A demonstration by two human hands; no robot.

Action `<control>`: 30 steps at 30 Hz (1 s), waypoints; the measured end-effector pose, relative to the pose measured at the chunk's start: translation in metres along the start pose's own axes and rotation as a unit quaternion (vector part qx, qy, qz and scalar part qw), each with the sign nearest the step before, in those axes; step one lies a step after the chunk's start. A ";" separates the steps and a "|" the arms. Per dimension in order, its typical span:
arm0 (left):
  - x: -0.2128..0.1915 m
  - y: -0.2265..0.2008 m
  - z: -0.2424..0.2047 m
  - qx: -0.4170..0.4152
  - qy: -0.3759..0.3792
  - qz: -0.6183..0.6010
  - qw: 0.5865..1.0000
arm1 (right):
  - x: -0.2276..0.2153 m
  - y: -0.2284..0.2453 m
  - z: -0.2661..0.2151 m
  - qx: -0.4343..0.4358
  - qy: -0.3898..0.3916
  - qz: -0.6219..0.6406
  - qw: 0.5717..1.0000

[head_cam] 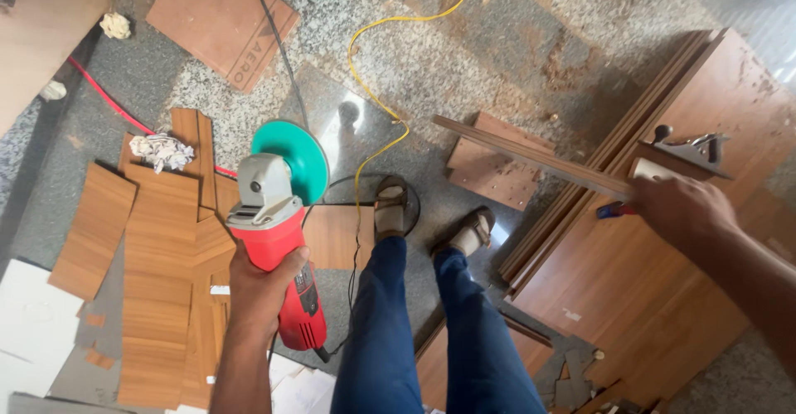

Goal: The person sands the edge of a wood panel using a handheld power sander.

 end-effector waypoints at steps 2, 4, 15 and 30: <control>-0.009 -0.001 0.001 0.004 0.002 -0.002 1.000 | 0.010 -0.027 -0.013 0.025 -0.010 -0.019 0.999; -0.017 -0.006 0.002 0.034 0.002 -0.009 0.999 | 0.009 -0.049 -0.024 0.050 -0.022 -0.039 0.998; 0.001 -0.006 -0.004 -0.017 -0.005 -0.020 1.000 | -0.044 -0.013 -0.024 -0.016 -0.072 0.032 0.997; -0.046 -0.101 -0.015 0.082 -0.138 0.389 0.907 | 0.023 0.048 0.045 -0.081 -0.098 0.206 0.970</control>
Point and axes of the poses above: each hand's wrist, its own z-axis towards the middle knuckle, its own x-axis out of the palm, y = z × x, the point moved 6 cm from there along z, towards the middle knuckle, and after that the axes turned 14 degrees about z, right-handed, at the moved point
